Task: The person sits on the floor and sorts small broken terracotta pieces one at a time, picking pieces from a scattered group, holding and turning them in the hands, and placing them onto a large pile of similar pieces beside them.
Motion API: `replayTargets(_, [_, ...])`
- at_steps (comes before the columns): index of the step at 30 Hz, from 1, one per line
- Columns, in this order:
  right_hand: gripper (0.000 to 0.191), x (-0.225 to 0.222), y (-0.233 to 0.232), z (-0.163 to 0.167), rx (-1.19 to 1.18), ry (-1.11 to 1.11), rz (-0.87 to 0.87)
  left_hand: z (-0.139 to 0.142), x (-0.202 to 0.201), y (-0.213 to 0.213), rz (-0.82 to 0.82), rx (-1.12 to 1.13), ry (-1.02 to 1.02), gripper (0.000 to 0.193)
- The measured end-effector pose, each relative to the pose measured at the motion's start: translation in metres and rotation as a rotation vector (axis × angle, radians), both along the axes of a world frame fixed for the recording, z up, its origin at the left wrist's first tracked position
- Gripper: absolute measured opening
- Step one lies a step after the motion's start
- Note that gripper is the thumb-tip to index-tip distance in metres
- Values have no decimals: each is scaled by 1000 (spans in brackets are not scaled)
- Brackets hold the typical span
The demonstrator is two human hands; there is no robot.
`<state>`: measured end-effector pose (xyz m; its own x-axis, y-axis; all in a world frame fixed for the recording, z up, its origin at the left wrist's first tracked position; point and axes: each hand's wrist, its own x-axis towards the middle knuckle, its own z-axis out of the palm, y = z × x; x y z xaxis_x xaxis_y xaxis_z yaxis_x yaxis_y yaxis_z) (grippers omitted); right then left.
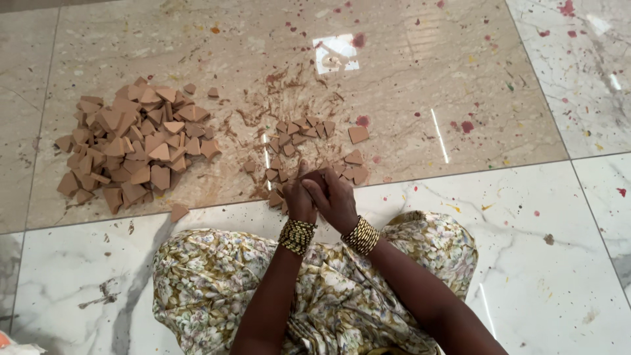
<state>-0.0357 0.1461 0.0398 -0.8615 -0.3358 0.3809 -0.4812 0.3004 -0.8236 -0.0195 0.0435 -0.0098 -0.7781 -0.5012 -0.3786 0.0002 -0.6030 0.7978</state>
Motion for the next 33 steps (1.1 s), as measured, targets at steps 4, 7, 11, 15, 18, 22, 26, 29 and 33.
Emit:
replayTargets(4, [22, -8, -3, -4, -119, -48, 25, 11, 2, -2, -36, 102, -34, 27])
replayTargets(7, [26, -30, -2, -5, -216, -324, -95, 11, 8, 0, -120, 7, -46, 41])
replayTargets(11, [27, -28, 7, -12, -316, -292, -58, 1, 8, 0, -99, 140, -19, 30])
replayTargets(15, [27, -20, 4, -20, -63, -258, -9, -10, 6, 0, -52, 85, -2, 44])
replayTargets(18, [27, -29, 3, -23, 78, -148, -155, -12, 8, -3, -49, 59, -108, 43])
replayTargets(22, [24, -45, 10, -23, -426, -387, -17, -7, 9, -8, -13, 138, -19, 39])
replayTargets(26, [35, -41, 13, -24, -465, -625, 45, -3, 10, -7, -99, 176, 10, 26])
replayTargets(29, [39, -37, 11, -25, -484, -719, 88, -1, 12, -5, -143, 229, -36, 22])
replayTargets(33, [34, -39, 9, -24, -522, -706, 100, -1, 13, -9, -192, 127, -100, 29])
